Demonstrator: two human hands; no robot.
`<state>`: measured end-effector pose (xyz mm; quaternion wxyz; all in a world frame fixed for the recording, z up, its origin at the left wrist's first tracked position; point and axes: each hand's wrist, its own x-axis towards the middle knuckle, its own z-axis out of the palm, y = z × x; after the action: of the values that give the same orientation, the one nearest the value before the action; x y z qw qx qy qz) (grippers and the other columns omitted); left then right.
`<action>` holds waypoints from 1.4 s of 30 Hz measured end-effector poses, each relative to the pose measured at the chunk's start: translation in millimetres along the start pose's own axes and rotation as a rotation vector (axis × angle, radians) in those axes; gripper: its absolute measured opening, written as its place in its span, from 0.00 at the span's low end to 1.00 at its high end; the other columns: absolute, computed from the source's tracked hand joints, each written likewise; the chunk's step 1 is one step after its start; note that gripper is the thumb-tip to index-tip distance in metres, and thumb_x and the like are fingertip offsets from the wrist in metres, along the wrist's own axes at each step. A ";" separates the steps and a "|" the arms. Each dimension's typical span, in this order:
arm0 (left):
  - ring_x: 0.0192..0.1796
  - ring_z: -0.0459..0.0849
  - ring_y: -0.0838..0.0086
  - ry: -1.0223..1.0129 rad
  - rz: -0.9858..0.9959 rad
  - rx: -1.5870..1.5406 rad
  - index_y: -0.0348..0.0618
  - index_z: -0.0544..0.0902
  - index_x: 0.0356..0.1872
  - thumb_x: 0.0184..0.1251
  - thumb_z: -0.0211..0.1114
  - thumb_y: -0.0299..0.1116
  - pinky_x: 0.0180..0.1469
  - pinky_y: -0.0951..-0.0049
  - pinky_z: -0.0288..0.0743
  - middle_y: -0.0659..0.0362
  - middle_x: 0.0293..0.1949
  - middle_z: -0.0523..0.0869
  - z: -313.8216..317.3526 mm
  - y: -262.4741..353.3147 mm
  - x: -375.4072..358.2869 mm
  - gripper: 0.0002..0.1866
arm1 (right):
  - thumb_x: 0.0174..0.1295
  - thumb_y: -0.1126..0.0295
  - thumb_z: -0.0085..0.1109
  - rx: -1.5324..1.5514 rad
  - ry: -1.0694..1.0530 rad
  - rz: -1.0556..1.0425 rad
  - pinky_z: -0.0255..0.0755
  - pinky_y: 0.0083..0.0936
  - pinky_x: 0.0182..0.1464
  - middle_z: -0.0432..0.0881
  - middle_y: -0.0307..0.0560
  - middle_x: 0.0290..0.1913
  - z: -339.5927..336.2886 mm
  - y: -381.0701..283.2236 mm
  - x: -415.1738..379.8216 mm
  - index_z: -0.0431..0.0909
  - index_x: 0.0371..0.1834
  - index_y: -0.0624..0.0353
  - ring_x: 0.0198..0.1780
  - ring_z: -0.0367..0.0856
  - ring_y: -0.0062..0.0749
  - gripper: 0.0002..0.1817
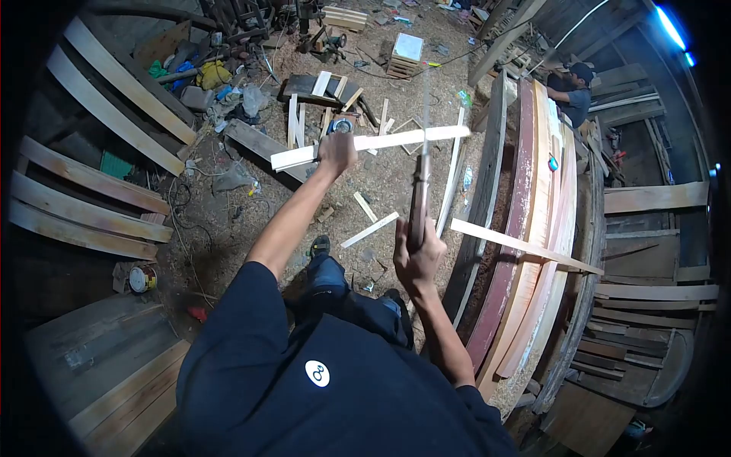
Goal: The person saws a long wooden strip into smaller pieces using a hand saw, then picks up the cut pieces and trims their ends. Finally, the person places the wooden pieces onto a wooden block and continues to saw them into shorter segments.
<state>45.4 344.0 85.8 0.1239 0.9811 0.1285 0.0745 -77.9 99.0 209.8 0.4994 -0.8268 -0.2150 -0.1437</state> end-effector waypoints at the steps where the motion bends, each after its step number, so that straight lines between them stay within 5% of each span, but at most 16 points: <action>1: 0.31 0.88 0.55 -0.045 0.034 0.017 0.40 0.86 0.24 0.50 0.61 0.30 0.34 0.58 0.81 0.44 0.26 0.86 -1.4 -3.0 -5.0 0.07 | 0.62 0.64 0.61 -0.148 0.016 -0.077 0.69 0.38 0.20 0.73 0.59 0.16 2.8 6.8 13.0 0.71 0.31 0.63 0.16 0.77 0.47 0.14; 4: 0.30 0.88 0.56 -0.110 0.125 0.105 0.40 0.86 0.25 0.46 0.62 0.26 0.32 0.59 0.81 0.42 0.25 0.85 -4.1 4.5 -15.8 0.06 | 0.59 0.56 0.65 -0.284 -0.166 0.075 0.70 0.40 0.24 0.78 0.57 0.21 5.8 32.5 55.7 0.71 0.35 0.63 0.21 0.78 0.54 0.20; 5: 0.28 0.87 0.56 -0.074 0.215 0.162 0.41 0.84 0.26 0.53 0.63 0.32 0.31 0.58 0.79 0.46 0.23 0.85 -1.5 5.5 -16.5 0.06 | 0.57 0.54 0.67 -0.328 -0.208 0.099 0.70 0.41 0.25 0.78 0.58 0.22 6.6 38.6 71.7 0.70 0.35 0.63 0.23 0.78 0.56 0.23; 9: 0.23 0.85 0.59 0.121 0.406 0.027 0.43 0.79 0.23 0.55 0.57 0.27 0.26 0.58 0.76 0.49 0.19 0.82 -2.6 20.0 -20.1 0.05 | 0.49 0.56 0.73 -0.370 -0.363 -0.138 0.68 0.46 0.31 0.77 0.61 0.29 21.5 88.2 101.2 0.63 0.36 0.63 0.33 0.78 0.60 0.29; 11: 0.22 0.84 0.60 0.212 0.482 0.017 0.43 0.78 0.21 0.55 0.55 0.27 0.25 0.59 0.74 0.51 0.17 0.81 -5.1 28.0 -20.8 0.06 | 0.48 0.58 0.74 -0.429 -0.451 -0.098 0.69 0.48 0.32 0.77 0.62 0.30 28.3 99.1 106.1 0.62 0.37 0.63 0.33 0.78 0.61 0.29; 13: 0.22 0.83 0.63 0.385 0.545 -0.008 0.44 0.76 0.20 0.53 0.56 0.26 0.26 0.62 0.73 0.53 0.18 0.81 -1.5 30.8 -18.6 0.05 | 0.48 0.57 0.74 -0.445 -0.445 -0.060 0.70 0.47 0.33 0.79 0.63 0.30 33.4 106.9 108.0 0.64 0.37 0.64 0.33 0.79 0.61 0.28; 17: 0.21 0.84 0.68 0.392 0.618 0.123 0.47 0.78 0.21 0.57 0.55 0.27 0.29 0.68 0.75 0.57 0.20 0.84 7.1 31.6 -17.5 0.07 | 0.47 0.51 0.73 -0.486 -0.421 0.117 0.72 0.45 0.35 0.82 0.60 0.28 44.9 144.5 101.7 0.74 0.32 0.63 0.34 0.82 0.58 0.26; 21: 0.24 0.84 0.69 0.299 0.617 0.162 0.47 0.77 0.21 0.55 0.56 0.27 0.29 0.69 0.72 0.57 0.20 0.82 18.9 34.5 -25.5 0.06 | 0.42 0.44 0.74 -0.529 -0.455 0.033 0.73 0.43 0.37 0.83 0.57 0.28 44.9 158.2 83.4 0.78 0.38 0.61 0.34 0.83 0.54 0.32; 28: 0.23 0.84 0.68 0.293 0.697 0.171 0.46 0.77 0.21 0.55 0.57 0.29 0.28 0.69 0.73 0.58 0.20 0.82 31.9 24.5 -28.2 0.05 | 0.39 0.36 0.70 -0.570 -0.541 0.204 0.64 0.41 0.42 0.84 0.47 0.27 49.7 157.0 68.4 0.79 0.30 0.50 0.34 0.83 0.42 0.29; 32: 0.23 0.87 0.67 0.054 0.640 0.270 0.46 0.79 0.23 0.56 0.56 0.30 0.27 0.67 0.78 0.55 0.21 0.85 47.2 18.2 -32.0 0.06 | 0.40 0.39 0.72 -0.621 -0.628 0.323 0.66 0.44 0.48 0.85 0.47 0.33 54.1 144.6 68.4 0.82 0.32 0.49 0.39 0.84 0.42 0.27; 42: 0.27 0.88 0.61 -0.134 0.522 0.203 0.45 0.82 0.29 0.60 0.54 0.31 0.27 0.60 0.81 0.50 0.24 0.87 70.0 20.7 -53.7 0.08 | 0.39 0.40 0.74 -0.796 -0.705 0.329 0.66 0.44 0.53 0.86 0.48 0.34 73.2 170.5 57.5 0.84 0.28 0.53 0.39 0.85 0.41 0.27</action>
<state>11.4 294.4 18.0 0.0099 0.9911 -0.1302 0.0258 58.8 106.5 72.0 0.0623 -0.9724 -0.1661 0.1513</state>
